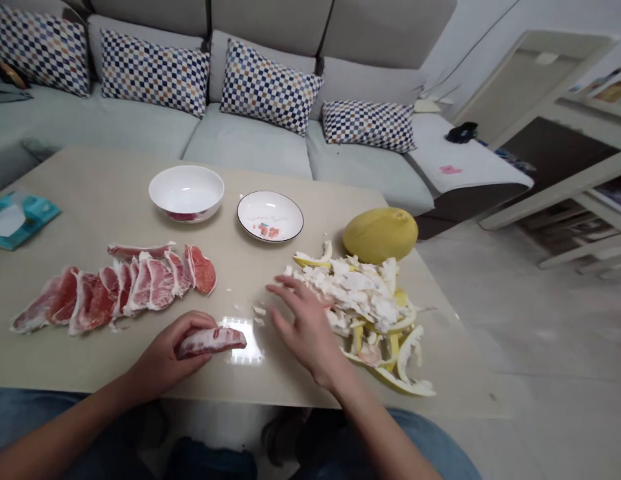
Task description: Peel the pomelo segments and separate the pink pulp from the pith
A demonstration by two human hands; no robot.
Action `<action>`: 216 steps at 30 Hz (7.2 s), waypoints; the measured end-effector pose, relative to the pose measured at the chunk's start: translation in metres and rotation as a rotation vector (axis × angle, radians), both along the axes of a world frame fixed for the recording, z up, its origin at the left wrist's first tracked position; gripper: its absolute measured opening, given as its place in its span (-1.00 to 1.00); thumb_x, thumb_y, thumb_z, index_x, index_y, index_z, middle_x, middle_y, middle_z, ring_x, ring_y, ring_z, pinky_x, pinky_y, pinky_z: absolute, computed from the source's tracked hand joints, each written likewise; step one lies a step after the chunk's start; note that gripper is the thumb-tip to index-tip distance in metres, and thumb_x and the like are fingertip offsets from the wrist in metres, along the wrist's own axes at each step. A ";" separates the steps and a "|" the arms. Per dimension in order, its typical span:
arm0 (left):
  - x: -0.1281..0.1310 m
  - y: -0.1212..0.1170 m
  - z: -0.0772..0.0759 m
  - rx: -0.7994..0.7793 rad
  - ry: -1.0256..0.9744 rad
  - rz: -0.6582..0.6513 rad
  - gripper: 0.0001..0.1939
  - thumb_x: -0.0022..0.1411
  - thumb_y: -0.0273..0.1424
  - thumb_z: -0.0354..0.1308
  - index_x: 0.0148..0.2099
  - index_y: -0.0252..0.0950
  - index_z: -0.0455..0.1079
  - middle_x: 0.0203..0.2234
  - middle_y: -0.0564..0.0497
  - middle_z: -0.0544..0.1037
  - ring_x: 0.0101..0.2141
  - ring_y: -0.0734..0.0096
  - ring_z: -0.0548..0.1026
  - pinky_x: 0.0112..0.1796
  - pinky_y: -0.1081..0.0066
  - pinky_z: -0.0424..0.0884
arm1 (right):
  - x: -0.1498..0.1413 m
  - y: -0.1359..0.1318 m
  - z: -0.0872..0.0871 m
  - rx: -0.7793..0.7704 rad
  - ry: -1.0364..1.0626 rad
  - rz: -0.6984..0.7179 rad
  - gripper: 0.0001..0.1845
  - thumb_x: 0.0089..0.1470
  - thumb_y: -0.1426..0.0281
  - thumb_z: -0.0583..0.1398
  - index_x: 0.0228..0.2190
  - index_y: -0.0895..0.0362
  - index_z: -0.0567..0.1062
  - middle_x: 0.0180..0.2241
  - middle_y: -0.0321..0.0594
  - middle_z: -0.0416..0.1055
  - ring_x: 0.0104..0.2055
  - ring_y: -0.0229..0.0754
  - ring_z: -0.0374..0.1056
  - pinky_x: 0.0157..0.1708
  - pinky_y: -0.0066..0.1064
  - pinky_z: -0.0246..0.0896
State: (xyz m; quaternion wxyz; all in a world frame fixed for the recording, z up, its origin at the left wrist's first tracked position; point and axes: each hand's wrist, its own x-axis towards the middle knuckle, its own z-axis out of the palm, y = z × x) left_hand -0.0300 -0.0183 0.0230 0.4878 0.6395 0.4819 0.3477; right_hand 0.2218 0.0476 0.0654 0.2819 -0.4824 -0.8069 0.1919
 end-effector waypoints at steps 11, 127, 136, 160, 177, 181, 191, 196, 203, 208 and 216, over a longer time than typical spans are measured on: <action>0.010 0.000 -0.004 -0.387 -0.810 0.265 -0.44 -0.05 -0.30 0.41 0.00 -0.16 0.32 -0.20 0.01 0.51 -0.24 0.33 0.49 -0.21 0.40 0.38 | -0.059 -0.055 0.000 -0.713 0.500 -0.042 -0.71 0.02 0.26 0.27 -0.22 0.14 0.47 -0.42 -0.31 0.42 -0.43 -0.27 0.29 -0.44 -0.51 0.19; 0.020 -0.016 0.002 -1.005 -0.943 -0.057 -0.77 0.27 -0.28 0.12 -0.10 -0.29 0.43 -0.48 0.05 0.43 -0.51 0.50 0.39 -0.45 0.44 0.37 | -0.031 -0.051 0.009 0.123 -0.052 0.347 -0.80 0.22 0.45 0.12 -0.15 0.13 0.50 -0.24 -0.12 0.50 -0.25 -0.18 0.41 -0.29 -0.40 0.34; 0.024 -0.017 0.005 -0.948 -0.888 -0.074 -0.76 0.30 -0.26 0.09 -0.12 -0.31 0.42 -0.49 0.05 0.42 -0.55 0.53 0.38 -0.46 0.44 0.38 | -0.035 -0.058 0.001 0.227 -0.159 0.328 -0.76 0.25 0.48 0.03 -0.30 0.19 0.50 -0.42 -0.14 0.44 -0.38 -0.19 0.35 -0.43 -0.42 0.28; 0.019 -0.014 0.003 -0.858 -0.816 -0.073 -0.67 0.29 -0.26 0.10 0.06 -0.24 0.35 -0.44 0.01 0.42 -0.56 0.52 0.37 -0.49 0.45 0.37 | -0.034 -0.055 0.002 0.007 -0.046 0.277 -0.83 0.20 0.45 0.11 -0.18 0.13 0.46 -0.23 -0.13 0.48 -0.24 -0.20 0.43 -0.27 -0.43 0.37; 0.017 -0.020 0.008 -0.917 -0.911 -0.146 -0.56 0.22 -0.28 0.19 0.12 -0.23 0.33 -0.49 0.05 0.43 -0.59 0.51 0.41 -0.49 0.42 0.44 | 0.011 -0.008 0.012 0.199 -0.019 -0.194 -0.82 0.13 0.41 0.14 -0.30 0.12 0.56 -0.36 -0.19 0.58 -0.42 -0.17 0.48 -0.37 -0.37 0.37; 0.014 -0.016 0.008 -0.930 -0.971 -0.152 -0.65 0.22 -0.29 0.19 0.04 -0.24 0.39 -0.48 0.06 0.40 -0.58 0.51 0.41 -0.50 0.41 0.47 | 0.059 0.025 0.003 0.285 -0.405 -0.388 -0.66 0.13 0.47 0.04 -0.18 0.10 0.57 -0.19 -0.11 0.57 -0.26 -0.02 0.49 -0.37 -0.28 0.33; 0.013 -0.013 0.011 -0.955 -0.984 -0.126 -0.68 0.20 -0.31 0.19 0.00 -0.26 0.43 -0.47 0.04 0.39 -0.56 0.51 0.39 -0.48 0.39 0.48 | 0.051 0.019 0.016 0.313 -0.304 -0.347 -0.80 0.14 0.39 0.11 -0.27 0.14 0.53 -0.23 0.00 0.47 -0.22 0.04 0.41 -0.26 -0.13 0.34; 0.015 -0.014 0.008 -0.932 -0.921 -0.115 -0.64 0.24 -0.33 0.15 0.09 -0.23 0.38 -0.42 0.03 0.42 -0.57 0.49 0.43 -0.48 0.38 0.47 | -0.014 -0.032 0.025 -0.032 0.065 0.291 -0.76 0.14 0.37 0.22 -0.12 0.07 0.51 -0.18 -0.11 0.50 -0.18 -0.13 0.45 -0.18 -0.34 0.40; 0.016 -0.013 0.008 -0.929 -0.848 -0.154 -0.61 0.29 -0.32 0.10 0.15 -0.20 0.30 -0.43 0.03 0.41 -0.58 0.52 0.39 -0.48 0.42 0.41 | -0.026 -0.050 0.020 0.097 -0.058 0.326 -0.81 0.21 0.43 0.13 -0.19 0.12 0.53 -0.28 -0.12 0.52 -0.29 -0.12 0.47 -0.31 -0.35 0.40; 0.020 -0.019 0.005 -0.865 -0.816 -0.214 -0.59 0.30 -0.29 0.09 0.17 -0.19 0.27 -0.45 0.05 0.41 -0.49 0.50 0.37 -0.46 0.50 0.31 | -0.028 -0.055 0.015 0.247 -0.251 0.326 -0.78 0.24 0.48 0.06 -0.27 0.09 0.51 -0.37 -0.14 0.54 -0.42 -0.14 0.43 -0.48 -0.37 0.32; 0.024 -0.030 0.009 -0.903 -0.826 -0.305 -0.55 0.19 -0.29 0.22 0.13 -0.15 0.36 -0.26 -0.02 0.46 -0.36 0.42 0.44 -0.34 0.43 0.33 | -0.024 -0.046 0.025 -0.026 0.110 0.329 -0.87 0.17 0.49 0.12 -0.31 0.13 0.49 -0.37 -0.18 0.49 -0.34 -0.20 0.42 -0.34 -0.42 0.34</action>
